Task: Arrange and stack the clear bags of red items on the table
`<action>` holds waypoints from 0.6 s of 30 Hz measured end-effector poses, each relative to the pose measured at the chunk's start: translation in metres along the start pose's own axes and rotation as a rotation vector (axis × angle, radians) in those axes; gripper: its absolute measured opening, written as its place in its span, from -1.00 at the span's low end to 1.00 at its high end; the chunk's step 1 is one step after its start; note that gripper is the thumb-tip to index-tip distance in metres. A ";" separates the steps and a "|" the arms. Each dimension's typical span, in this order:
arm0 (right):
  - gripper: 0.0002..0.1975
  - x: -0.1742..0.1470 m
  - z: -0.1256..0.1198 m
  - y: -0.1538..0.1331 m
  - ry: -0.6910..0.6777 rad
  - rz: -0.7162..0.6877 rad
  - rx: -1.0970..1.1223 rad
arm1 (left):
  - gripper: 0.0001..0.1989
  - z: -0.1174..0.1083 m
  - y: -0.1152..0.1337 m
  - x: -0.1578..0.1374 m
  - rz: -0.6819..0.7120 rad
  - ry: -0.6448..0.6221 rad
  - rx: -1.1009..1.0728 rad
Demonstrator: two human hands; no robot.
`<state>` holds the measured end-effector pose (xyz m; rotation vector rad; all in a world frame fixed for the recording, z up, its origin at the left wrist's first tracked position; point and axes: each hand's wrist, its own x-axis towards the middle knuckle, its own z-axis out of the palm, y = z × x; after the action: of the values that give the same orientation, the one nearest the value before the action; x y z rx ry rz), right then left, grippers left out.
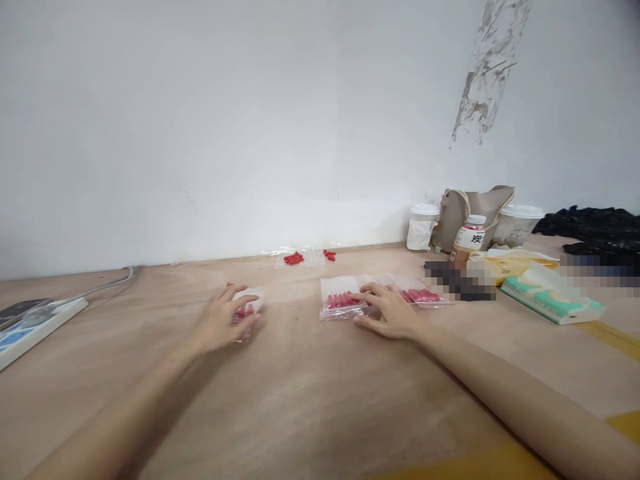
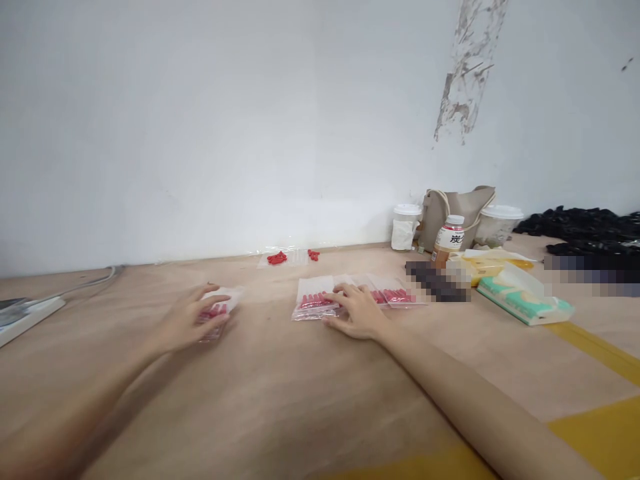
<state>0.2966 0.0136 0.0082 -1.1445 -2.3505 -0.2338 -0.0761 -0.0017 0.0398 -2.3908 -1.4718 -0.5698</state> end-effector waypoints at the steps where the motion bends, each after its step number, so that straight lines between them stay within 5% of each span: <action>1: -0.51 0.005 0.002 -0.003 -0.022 0.002 0.012 | -0.52 -0.007 -0.018 -0.006 0.001 -0.066 -0.021; 6: -0.70 0.027 0.015 0.003 -0.072 0.031 0.176 | -0.47 -0.021 -0.055 -0.024 -0.058 -0.327 -0.201; 12: -0.69 0.019 0.011 0.035 0.098 0.076 0.150 | -0.62 -0.010 -0.048 -0.022 -0.082 -0.215 -0.320; 18: -0.71 -0.014 -0.008 0.045 0.081 0.120 -0.053 | -0.62 0.005 -0.016 -0.005 -0.057 -0.113 -0.315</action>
<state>0.3417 0.0298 0.0046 -1.2726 -2.2085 -0.2951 -0.0912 0.0035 0.0334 -2.6645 -1.6053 -0.7401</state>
